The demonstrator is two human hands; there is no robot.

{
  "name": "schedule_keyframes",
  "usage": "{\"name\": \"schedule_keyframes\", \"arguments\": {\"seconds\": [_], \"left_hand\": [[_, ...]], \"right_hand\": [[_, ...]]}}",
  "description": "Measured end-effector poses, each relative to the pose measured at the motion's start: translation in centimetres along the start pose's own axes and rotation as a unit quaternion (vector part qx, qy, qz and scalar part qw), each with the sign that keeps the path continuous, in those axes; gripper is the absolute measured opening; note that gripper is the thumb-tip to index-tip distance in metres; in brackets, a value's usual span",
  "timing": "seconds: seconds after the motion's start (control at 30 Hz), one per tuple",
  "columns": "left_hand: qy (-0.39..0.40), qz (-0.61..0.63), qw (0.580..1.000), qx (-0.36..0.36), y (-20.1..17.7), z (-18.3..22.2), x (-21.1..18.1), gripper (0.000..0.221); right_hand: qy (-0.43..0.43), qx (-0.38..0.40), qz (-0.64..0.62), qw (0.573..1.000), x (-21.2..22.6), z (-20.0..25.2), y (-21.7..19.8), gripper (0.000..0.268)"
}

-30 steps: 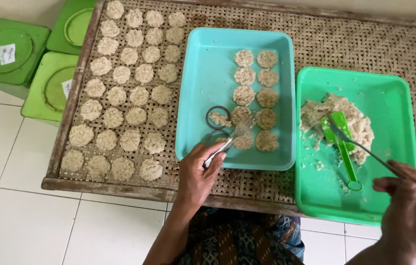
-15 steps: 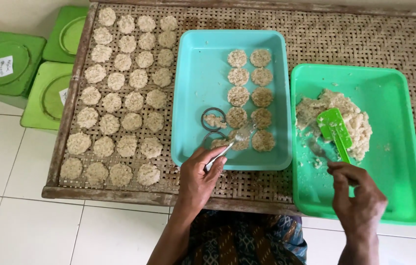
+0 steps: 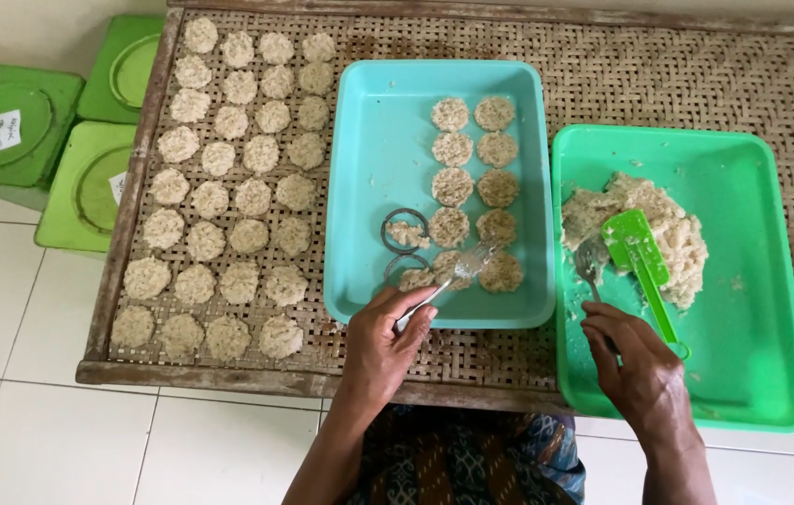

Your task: Shaping food paste into small circular patties using a metal mold and forks on a tray.

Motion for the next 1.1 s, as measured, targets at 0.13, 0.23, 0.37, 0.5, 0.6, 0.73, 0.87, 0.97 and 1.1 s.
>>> {"name": "schedule_keyframes", "arguments": {"seconds": [0.13, 0.23, 0.37, 0.5, 0.6, 0.73, 0.87, 0.97, 1.1], "left_hand": [[0.012, 0.003, 1.0, -0.003, 0.3, -0.1, 0.6, 0.028], [0.015, 0.006, 1.0, -0.004, 0.3, -0.1, 0.4, 0.028], [-0.006, 0.026, 1.0, 0.0, 0.0, -0.1, 0.3, 0.029], [0.003, 0.025, 1.0, -0.002, 0.4, 0.1, 2.0, 0.028], [0.001, 0.034, 0.999, -0.01, 0.0, 0.2, 2.1, 0.029], [-0.025, 0.062, 0.998, -0.003, -0.3, 0.2, 2.2, 0.03], [0.017, 0.049, 0.998, -0.025, -0.7, 0.5, 2.5, 0.03], [0.009, -0.047, 0.998, -0.045, -1.8, 1.1, 3.1, 0.025], [-0.016, -0.043, 0.996, -0.076, -5.6, 1.7, 2.1, 0.026]], "right_hand": [[-0.005, 0.005, 0.017, 1.0, -0.3, -0.3, 0.4, 0.013], [-0.018, 0.004, 0.011, 1.0, -0.2, -0.6, 0.6, 0.011], [0.009, 0.006, -0.032, 0.999, -0.4, -1.2, 0.5, 0.012], [0.02, -0.006, -0.053, 0.998, -2.0, -1.4, 0.5, 0.009], [-0.003, -0.03, -0.082, 0.996, -2.4, -1.3, 0.3, 0.01], [0.015, -0.045, -0.17, 0.984, -3.7, -1.0, 0.3, 0.009], [-0.003, -0.083, -0.28, 0.956, -6.0, -0.2, 0.4, 0.01], [-0.032, -0.108, -0.272, 0.956, -5.0, -0.3, -0.8, 0.013], [-0.06, -0.09, -0.3, 0.948, -0.8, -0.9, -1.9, 0.016]]}}
Point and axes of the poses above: each hand's wrist, its own z-axis away from the middle knuckle, its own y-axis out of the palm, x = y × z, the point moved 8 cm from there along -z, towards the middle knuckle, and after that the axes turned 9 degrees about x, right-handed, at the moved point
